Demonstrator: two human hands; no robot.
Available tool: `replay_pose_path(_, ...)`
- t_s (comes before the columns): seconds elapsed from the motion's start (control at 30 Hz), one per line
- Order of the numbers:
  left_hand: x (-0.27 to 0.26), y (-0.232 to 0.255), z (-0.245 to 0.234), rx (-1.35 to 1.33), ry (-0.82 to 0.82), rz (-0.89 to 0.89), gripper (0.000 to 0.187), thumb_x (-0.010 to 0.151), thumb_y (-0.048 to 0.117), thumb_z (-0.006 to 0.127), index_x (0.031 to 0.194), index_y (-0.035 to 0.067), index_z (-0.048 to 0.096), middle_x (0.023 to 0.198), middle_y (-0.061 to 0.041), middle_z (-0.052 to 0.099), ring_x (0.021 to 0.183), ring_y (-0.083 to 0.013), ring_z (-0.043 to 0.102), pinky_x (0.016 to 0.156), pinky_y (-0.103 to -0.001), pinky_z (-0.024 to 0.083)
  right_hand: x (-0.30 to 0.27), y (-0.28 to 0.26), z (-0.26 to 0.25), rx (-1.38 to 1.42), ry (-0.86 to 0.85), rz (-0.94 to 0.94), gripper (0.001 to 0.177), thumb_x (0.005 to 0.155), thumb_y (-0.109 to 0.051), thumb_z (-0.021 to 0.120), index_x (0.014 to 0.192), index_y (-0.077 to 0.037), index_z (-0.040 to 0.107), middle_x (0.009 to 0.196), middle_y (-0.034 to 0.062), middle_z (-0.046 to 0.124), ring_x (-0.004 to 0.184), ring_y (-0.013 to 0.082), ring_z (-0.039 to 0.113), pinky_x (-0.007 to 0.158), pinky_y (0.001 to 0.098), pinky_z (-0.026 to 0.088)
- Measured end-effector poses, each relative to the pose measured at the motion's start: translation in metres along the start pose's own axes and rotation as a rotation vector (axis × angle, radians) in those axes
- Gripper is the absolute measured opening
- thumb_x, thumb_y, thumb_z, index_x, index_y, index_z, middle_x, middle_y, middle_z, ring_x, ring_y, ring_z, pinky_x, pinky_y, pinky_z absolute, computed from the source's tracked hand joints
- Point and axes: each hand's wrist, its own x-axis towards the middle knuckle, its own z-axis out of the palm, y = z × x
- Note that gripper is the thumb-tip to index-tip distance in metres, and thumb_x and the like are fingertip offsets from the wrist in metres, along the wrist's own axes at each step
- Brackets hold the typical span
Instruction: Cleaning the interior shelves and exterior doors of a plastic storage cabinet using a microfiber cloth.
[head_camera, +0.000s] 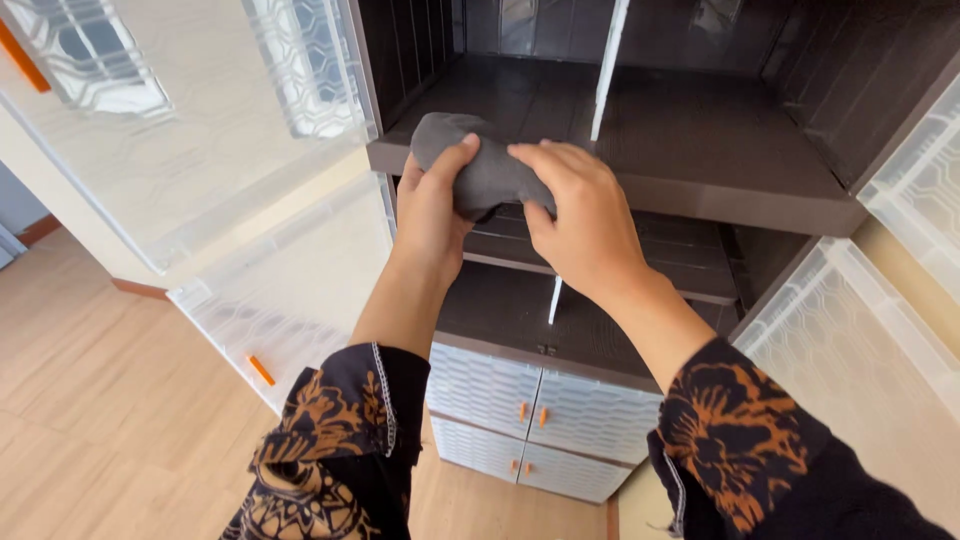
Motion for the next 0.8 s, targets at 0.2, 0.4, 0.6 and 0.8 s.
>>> replay_pose_path(0.2, -0.049, -0.011, -0.014, 0.310, -0.023, -0.112, 0.034, 0.090, 0.030, 0.072, 0.109, 0.002, 0.069, 0.094, -0.008, 0.071, 0.079, -0.0143, 0.069, 0.066, -0.028, 0.057, -0.053, -0.024, 0.006, 0.304, -0.084, 0.080, 0.082, 0.076, 0.000, 0.073, 0.151, 0.002, 0.039, 0.141, 0.0273, 0.058, 0.130, 0.0382, 0.058, 0.105, 0.0426, 0.049)
replay_pose_path(0.4, -0.090, -0.007, -0.057, 0.610, 0.093, -0.032, 0.033, 0.089, 0.031, 0.069, 0.102, 0.001, 0.074, 0.089, -0.005, 0.074, 0.073, -0.0115, 0.073, 0.063, -0.027, 0.060, -0.100, -0.022, 0.077, 0.782, -0.086, 0.707, 0.059, 0.089, -0.010, 0.064, 0.146, -0.001, 0.050, 0.128, 0.0204, 0.069, 0.121, 0.0323, 0.067, 0.102, 0.0414, 0.052)
replay_pose_path(0.6, -0.143, 0.038, -0.115, 1.281, 0.759, 0.846, 0.032, 0.102, 0.027, 0.069, 0.111, -0.002, 0.060, 0.106, -0.016, 0.065, 0.090, -0.0270, 0.065, 0.078, -0.038, 0.055, -0.077, -0.066, 0.081, 1.729, -0.014, 1.327, 0.049, 0.094, -0.036, 0.054, 0.133, -0.008, 0.053, 0.136, 0.0140, 0.061, 0.127, 0.0305, 0.060, 0.106, 0.0536, 0.048)
replay_pose_path(0.8, -0.098, 0.099, -0.194, 1.445, 0.587, 1.253, 0.040, 0.121, 0.030, 0.046, 0.135, -0.006, 0.042, 0.127, -0.023, 0.058, 0.121, -0.0316, 0.062, 0.099, -0.040, 0.056, -0.040, -0.066, 0.120, 1.834, -0.150, 0.941, 0.051, 0.102, -0.039, 0.048, 0.141, -0.006, 0.049, 0.146, 0.0136, 0.055, 0.137, 0.0262, 0.053, 0.119, 0.0464, 0.041)
